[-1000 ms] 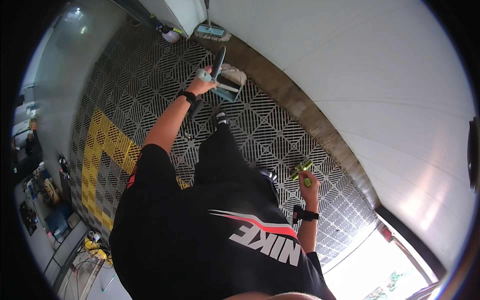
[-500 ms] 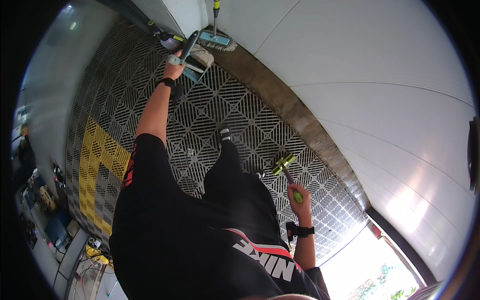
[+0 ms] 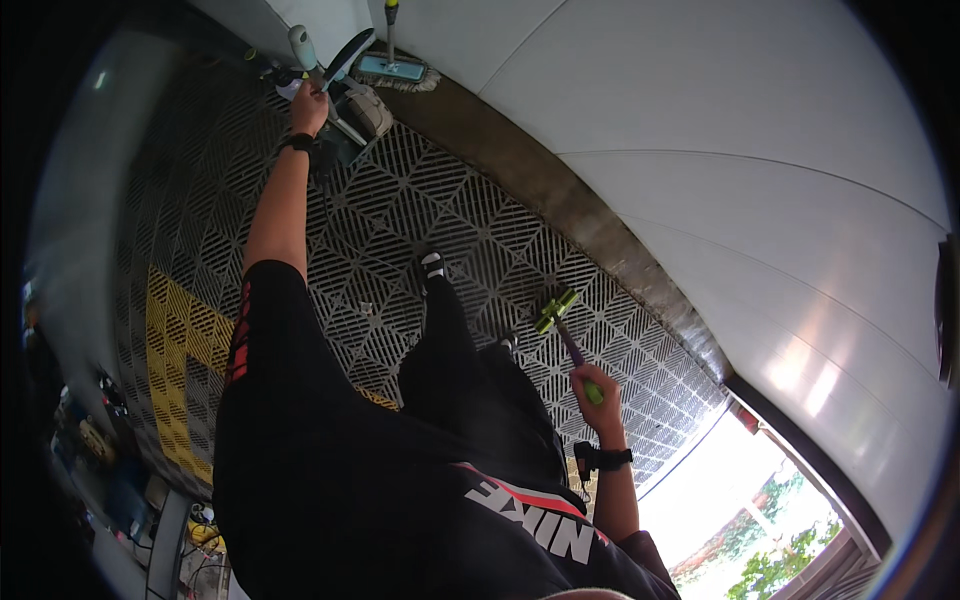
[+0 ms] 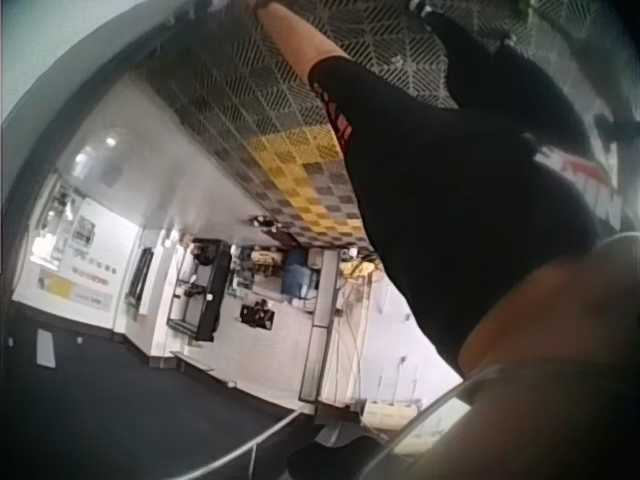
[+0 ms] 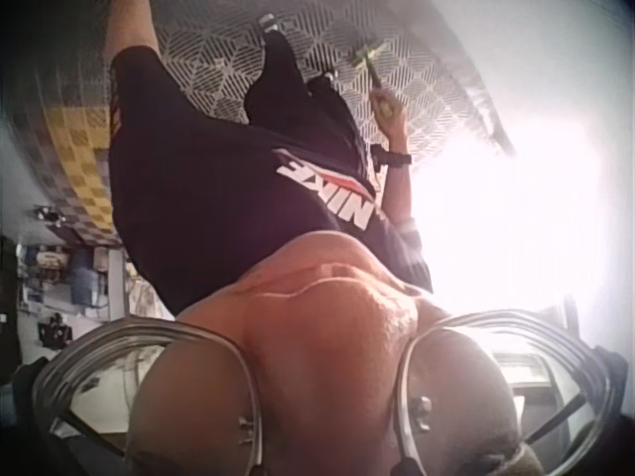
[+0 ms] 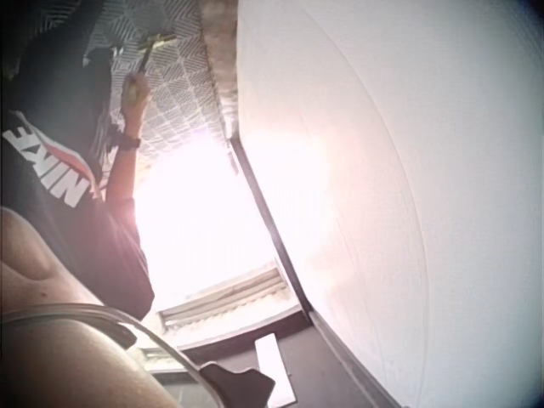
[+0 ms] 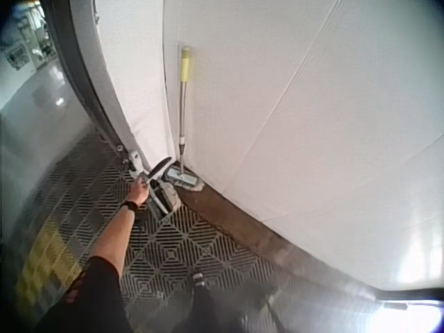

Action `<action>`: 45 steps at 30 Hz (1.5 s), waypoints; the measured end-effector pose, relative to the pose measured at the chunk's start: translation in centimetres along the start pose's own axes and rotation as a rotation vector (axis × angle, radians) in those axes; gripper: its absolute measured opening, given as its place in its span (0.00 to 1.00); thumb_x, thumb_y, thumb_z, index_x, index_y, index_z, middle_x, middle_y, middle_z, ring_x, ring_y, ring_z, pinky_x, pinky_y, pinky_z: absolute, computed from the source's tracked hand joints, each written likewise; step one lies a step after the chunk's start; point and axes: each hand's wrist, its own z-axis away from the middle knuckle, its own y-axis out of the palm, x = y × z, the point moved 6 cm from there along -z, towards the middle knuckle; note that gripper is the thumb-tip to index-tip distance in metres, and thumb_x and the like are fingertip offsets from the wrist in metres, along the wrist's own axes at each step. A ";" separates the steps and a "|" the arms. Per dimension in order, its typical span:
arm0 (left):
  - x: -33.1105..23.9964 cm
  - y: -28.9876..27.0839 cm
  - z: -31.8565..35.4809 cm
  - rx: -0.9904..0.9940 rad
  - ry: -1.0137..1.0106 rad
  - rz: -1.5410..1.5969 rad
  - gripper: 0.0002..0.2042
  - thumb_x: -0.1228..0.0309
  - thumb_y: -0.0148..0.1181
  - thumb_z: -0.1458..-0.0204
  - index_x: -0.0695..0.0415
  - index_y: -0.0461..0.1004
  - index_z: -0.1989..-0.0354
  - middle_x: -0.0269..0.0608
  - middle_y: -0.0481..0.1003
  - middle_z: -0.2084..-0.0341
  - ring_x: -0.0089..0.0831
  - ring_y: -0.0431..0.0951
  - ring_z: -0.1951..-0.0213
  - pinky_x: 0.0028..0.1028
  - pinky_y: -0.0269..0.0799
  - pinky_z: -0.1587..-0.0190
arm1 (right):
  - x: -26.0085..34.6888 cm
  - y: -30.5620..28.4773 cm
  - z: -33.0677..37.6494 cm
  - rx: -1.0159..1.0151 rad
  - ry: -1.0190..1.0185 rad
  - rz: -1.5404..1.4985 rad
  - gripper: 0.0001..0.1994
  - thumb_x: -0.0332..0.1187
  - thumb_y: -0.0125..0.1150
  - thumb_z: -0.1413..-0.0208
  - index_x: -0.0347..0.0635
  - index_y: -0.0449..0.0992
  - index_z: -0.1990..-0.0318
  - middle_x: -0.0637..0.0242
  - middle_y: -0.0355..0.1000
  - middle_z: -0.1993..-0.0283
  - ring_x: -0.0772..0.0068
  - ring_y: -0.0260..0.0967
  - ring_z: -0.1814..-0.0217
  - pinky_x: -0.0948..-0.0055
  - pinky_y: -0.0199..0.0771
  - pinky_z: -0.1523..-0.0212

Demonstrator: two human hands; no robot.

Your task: The person assembles a floor brush by connecting multiple segments of a purple and green handle and tightening the threaded connectors by hand.

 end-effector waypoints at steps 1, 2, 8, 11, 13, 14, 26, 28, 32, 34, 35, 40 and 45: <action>-0.2 0.5 -0.1 0.008 0.004 0.000 0.13 0.69 0.58 0.38 0.59 0.72 0.48 0.49 0.78 0.54 0.47 0.78 0.50 0.46 0.75 0.51 | -0.1 -0.1 -0.1 -0.003 0.022 0.008 0.06 0.25 0.67 0.44 0.38 0.79 0.59 0.61 0.80 0.61 0.67 0.80 0.58 0.71 0.77 0.57; 0.1 0.9 0.0 0.019 -0.032 0.001 0.13 0.69 0.59 0.39 0.59 0.72 0.48 0.49 0.78 0.54 0.48 0.78 0.49 0.47 0.75 0.50 | -0.2 -0.3 -0.2 -0.009 0.017 0.004 0.06 0.25 0.67 0.44 0.38 0.80 0.59 0.60 0.80 0.61 0.67 0.80 0.58 0.71 0.77 0.57; -1.6 2.8 8.7 -0.201 0.048 0.016 0.17 0.72 0.61 0.43 0.60 0.72 0.45 0.56 0.76 0.55 0.50 0.78 0.57 0.46 0.76 0.54 | -1.9 -2.3 1.0 -0.086 0.041 0.010 0.07 0.27 0.68 0.44 0.39 0.81 0.58 0.60 0.81 0.61 0.68 0.80 0.59 0.70 0.77 0.57; -5.1 9.4 21.3 0.565 0.339 -0.505 0.06 0.72 0.60 0.43 0.56 0.82 0.71 0.46 0.79 0.72 0.42 0.80 0.66 0.42 0.76 0.63 | -3.6 -4.4 2.3 -0.100 0.045 -0.080 0.06 0.27 0.67 0.43 0.39 0.81 0.59 0.62 0.81 0.61 0.71 0.79 0.59 0.71 0.77 0.57; -10.8 13.0 30.5 0.586 0.515 -0.258 0.07 0.68 0.66 0.47 0.54 0.81 0.75 0.41 0.78 0.78 0.39 0.79 0.71 0.39 0.75 0.66 | -5.2 -6.6 2.4 -0.167 0.057 -0.054 0.06 0.27 0.67 0.44 0.38 0.80 0.60 0.60 0.80 0.62 0.70 0.79 0.60 0.70 0.77 0.59; -13.1 14.7 34.4 0.689 0.564 -0.262 0.09 0.63 0.69 0.48 0.53 0.81 0.75 0.39 0.78 0.77 0.39 0.79 0.71 0.39 0.75 0.66 | -5.8 -7.6 2.2 -0.198 0.032 -0.132 0.06 0.28 0.68 0.44 0.38 0.80 0.60 0.61 0.81 0.62 0.71 0.79 0.59 0.71 0.76 0.58; -27.6 31.4 68.2 1.216 0.482 -0.205 0.38 0.38 0.31 0.33 0.61 0.79 0.66 0.48 0.77 0.75 0.44 0.78 0.66 0.42 0.72 0.57 | -9.8 -15.8 11.9 -0.112 -0.544 -0.424 0.05 0.24 0.70 0.51 0.37 0.78 0.68 0.64 0.77 0.68 0.63 0.76 0.61 0.66 0.75 0.54; -26.5 32.8 70.6 1.235 0.255 -0.181 0.43 0.32 0.28 0.36 0.63 0.80 0.65 0.49 0.77 0.75 0.37 0.76 0.70 0.42 0.72 0.62 | -12.0 -16.6 14.4 -0.061 -0.691 -0.451 0.08 0.20 0.73 0.54 0.38 0.79 0.69 0.66 0.74 0.70 0.64 0.74 0.62 0.56 0.68 0.40; -26.5 34.3 74.0 1.256 -0.411 0.368 0.52 0.27 0.35 0.42 0.60 0.35 0.23 0.48 0.75 0.47 0.42 0.81 0.55 0.41 0.79 0.52 | -16.9 -18.2 16.5 -0.166 -0.701 -0.719 0.08 0.17 0.69 0.53 0.41 0.78 0.68 0.68 0.74 0.68 0.66 0.71 0.60 0.53 0.65 0.36; -27.8 35.4 74.4 1.159 -0.551 0.642 0.47 0.31 0.45 0.42 0.60 0.48 0.29 0.49 0.75 0.48 0.42 0.81 0.53 0.43 0.80 0.49 | -18.3 -18.3 16.2 -0.186 -0.662 -0.842 0.07 0.17 0.67 0.52 0.39 0.77 0.67 0.67 0.73 0.67 0.68 0.71 0.61 0.61 0.69 0.46; -28.5 36.4 74.2 1.096 -0.618 0.738 0.42 0.33 0.50 0.42 0.60 0.60 0.34 0.47 0.76 0.50 0.43 0.81 0.52 0.44 0.80 0.48 | -19.2 -18.9 15.9 -0.236 -0.637 -0.986 0.07 0.17 0.65 0.51 0.38 0.77 0.66 0.67 0.72 0.67 0.69 0.72 0.61 0.69 0.72 0.56; -30.5 42.5 74.4 0.932 -0.710 0.840 0.14 0.63 0.63 0.41 0.61 0.73 0.69 0.41 0.76 0.73 0.32 0.81 0.67 0.37 0.88 0.60 | -24.1 -22.0 15.7 -0.381 -0.234 -0.855 0.07 0.20 0.66 0.43 0.35 0.77 0.58 0.59 0.78 0.51 0.69 0.75 0.48 0.71 0.74 0.45; -33.9 48.1 75.4 0.940 -0.510 0.718 0.11 0.66 0.62 0.42 0.60 0.73 0.72 0.37 0.75 0.78 0.27 0.78 0.78 0.30 0.85 0.68 | -27.7 -26.2 18.1 -0.487 -0.066 -0.706 0.09 0.25 0.66 0.41 0.33 0.78 0.55 0.57 0.79 0.50 0.68 0.76 0.45 0.70 0.74 0.43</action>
